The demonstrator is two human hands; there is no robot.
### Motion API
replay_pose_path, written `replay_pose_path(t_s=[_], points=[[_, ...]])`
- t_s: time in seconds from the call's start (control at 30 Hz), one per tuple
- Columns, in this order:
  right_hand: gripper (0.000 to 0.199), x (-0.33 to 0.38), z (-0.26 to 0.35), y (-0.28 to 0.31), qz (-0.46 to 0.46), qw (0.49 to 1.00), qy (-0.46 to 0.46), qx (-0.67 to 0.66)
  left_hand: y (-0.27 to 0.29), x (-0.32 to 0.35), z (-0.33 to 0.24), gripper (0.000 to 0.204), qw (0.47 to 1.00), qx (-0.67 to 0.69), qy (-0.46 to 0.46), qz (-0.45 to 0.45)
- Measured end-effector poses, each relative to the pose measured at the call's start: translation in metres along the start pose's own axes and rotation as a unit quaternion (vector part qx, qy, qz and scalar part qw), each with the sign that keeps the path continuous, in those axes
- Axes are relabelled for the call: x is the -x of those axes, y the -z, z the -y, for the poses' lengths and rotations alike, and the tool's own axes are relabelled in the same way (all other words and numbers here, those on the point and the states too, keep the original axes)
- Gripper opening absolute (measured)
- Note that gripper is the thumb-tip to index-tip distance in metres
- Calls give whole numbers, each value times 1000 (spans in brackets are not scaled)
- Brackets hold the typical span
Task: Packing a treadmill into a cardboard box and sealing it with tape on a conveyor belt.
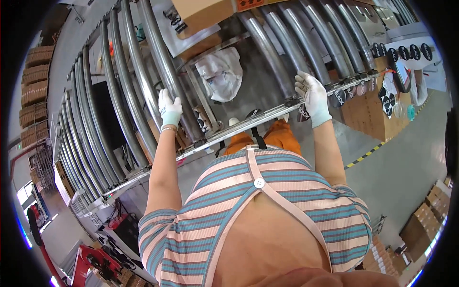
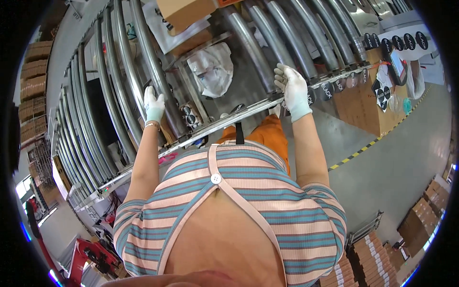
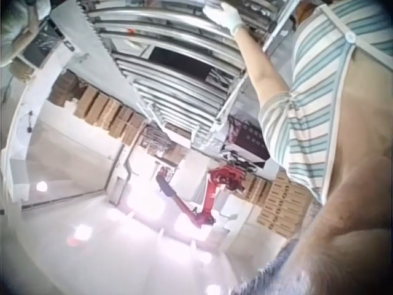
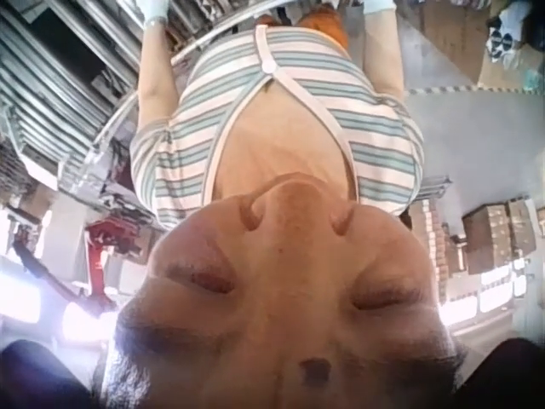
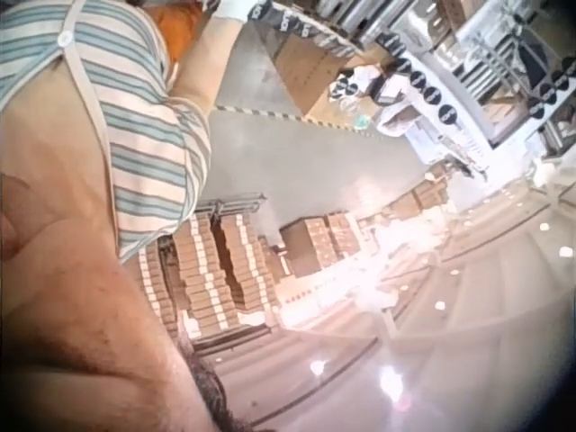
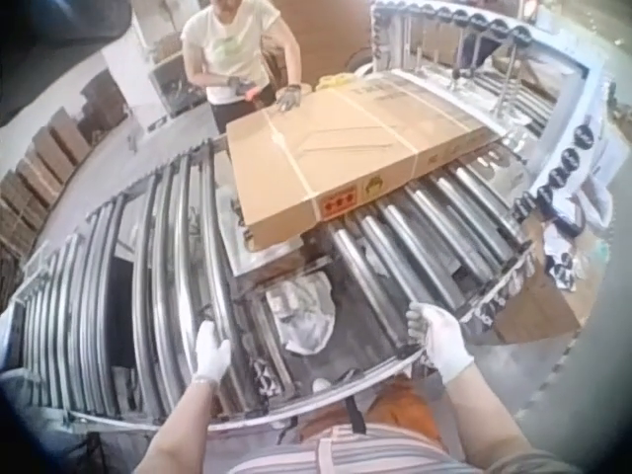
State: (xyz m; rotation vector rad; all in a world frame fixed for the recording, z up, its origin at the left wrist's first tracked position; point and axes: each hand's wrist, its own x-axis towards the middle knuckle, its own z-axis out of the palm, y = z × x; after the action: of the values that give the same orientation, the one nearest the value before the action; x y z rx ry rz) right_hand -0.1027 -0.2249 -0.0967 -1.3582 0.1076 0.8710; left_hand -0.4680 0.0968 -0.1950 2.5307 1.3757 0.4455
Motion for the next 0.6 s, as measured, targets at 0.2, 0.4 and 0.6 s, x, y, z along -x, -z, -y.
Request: replay_pose_path(t_s=[0.2, 0.4, 0.6], points=[[35, 10, 6, -30, 30, 999, 45, 6, 11, -34, -9, 56, 991, 52, -103, -64], [36, -28, 10, -20, 14, 999, 37, -18, 18, -113, -92, 59, 979, 6, -191, -64], [34, -62, 13, -72, 74, 997, -1, -2, 48, -201, -172, 62, 958, -6, -278, -69]])
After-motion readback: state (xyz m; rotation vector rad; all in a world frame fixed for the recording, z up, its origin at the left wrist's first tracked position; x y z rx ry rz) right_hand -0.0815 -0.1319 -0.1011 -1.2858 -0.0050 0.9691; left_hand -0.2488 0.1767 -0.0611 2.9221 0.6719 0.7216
